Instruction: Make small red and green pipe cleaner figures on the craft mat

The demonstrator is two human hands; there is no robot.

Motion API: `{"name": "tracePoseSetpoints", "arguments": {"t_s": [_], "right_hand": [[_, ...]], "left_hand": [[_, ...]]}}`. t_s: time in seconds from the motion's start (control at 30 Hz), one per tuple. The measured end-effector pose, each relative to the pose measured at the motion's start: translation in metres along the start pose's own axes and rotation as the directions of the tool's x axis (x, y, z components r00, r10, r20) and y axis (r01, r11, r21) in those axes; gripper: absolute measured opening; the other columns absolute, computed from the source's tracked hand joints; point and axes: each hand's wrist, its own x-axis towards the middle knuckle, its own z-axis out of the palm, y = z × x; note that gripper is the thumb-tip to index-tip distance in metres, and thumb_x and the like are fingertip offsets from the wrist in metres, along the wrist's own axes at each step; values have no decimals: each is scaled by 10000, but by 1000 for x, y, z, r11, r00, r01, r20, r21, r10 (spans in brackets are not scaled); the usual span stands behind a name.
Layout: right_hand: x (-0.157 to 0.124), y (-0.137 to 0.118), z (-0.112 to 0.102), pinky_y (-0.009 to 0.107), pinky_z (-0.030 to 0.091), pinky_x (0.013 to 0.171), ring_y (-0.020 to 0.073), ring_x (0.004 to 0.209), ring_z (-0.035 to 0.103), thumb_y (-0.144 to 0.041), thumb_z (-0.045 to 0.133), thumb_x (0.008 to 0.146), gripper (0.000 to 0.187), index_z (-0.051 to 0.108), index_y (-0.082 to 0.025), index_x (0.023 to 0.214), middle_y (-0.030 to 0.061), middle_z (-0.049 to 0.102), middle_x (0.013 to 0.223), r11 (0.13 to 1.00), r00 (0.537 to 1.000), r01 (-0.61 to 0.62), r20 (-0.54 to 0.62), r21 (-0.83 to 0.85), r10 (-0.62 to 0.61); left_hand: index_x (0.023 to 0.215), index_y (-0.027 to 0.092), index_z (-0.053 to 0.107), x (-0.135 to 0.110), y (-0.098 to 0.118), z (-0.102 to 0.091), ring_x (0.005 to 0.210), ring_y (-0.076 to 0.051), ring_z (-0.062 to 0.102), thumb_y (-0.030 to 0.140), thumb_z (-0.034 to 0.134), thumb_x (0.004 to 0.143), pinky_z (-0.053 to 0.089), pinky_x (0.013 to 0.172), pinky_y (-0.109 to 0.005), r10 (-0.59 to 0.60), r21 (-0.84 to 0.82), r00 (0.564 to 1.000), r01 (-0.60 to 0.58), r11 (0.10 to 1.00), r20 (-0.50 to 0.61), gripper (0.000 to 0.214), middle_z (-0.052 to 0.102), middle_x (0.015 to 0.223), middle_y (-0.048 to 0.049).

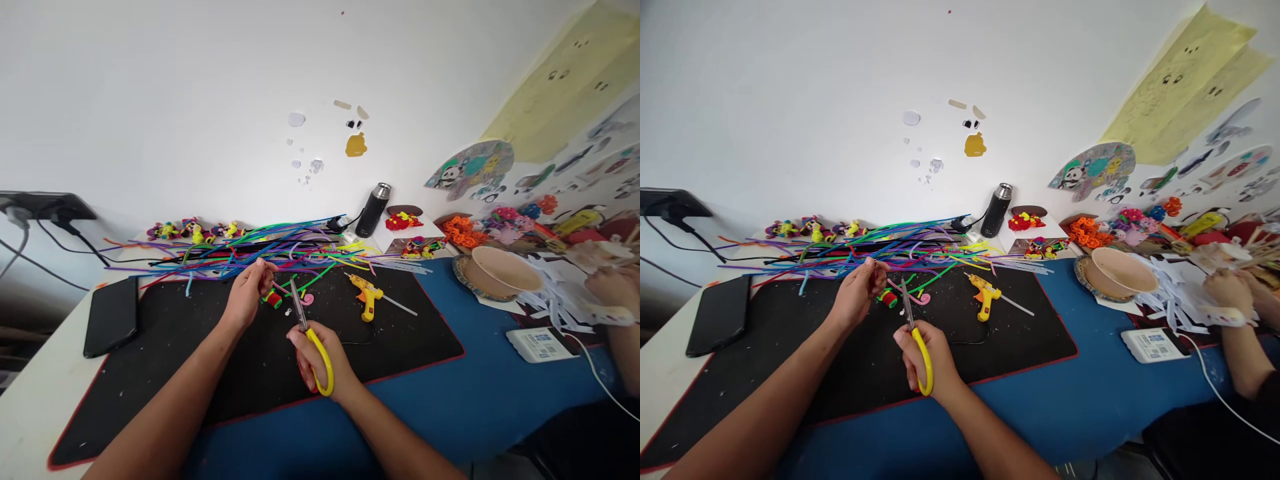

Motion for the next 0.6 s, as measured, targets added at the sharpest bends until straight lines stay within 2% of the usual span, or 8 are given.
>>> {"name": "tracePoseSetpoints", "arguments": {"t_s": [0.27, 0.43, 0.6], "right_hand": [[-11, -10, -23, 191, 285, 311, 76, 273, 360, -648, 681, 883, 473, 599, -184, 925, -113, 442, 416, 998, 994, -15, -107, -64, 8], [-16, -13, -35, 199, 267, 303, 67, 275, 346, -668, 692, 859, 509, 619, -173, 951, -103, 462, 475, 999, 984, -41, -174, -34, 35], [-15, -7, -35, 199, 283, 312, 64, 287, 342, -644, 697, 876, 488, 625, -171, 972, -105, 453, 487, 999, 986, -35, -162, -7, 34]], "left_hand": [[842, 170, 663, 0, -2, 3, 485, -91, 336, 620, 678, 886, 261, 431, -236, 17, -5, 1000, -17, 1000, 3, 452, 394, 610, 55], [841, 168, 668, 1, -7, 2, 489, -87, 328, 624, 666, 899, 265, 418, -223, 18, -11, 1000, -18, 1000, 20, 459, 384, 611, 55], [845, 169, 675, 1, -9, 1, 487, -88, 325, 644, 664, 893, 264, 403, -222, 3, 4, 1000, -3, 1000, 20, 478, 379, 614, 54]]}}
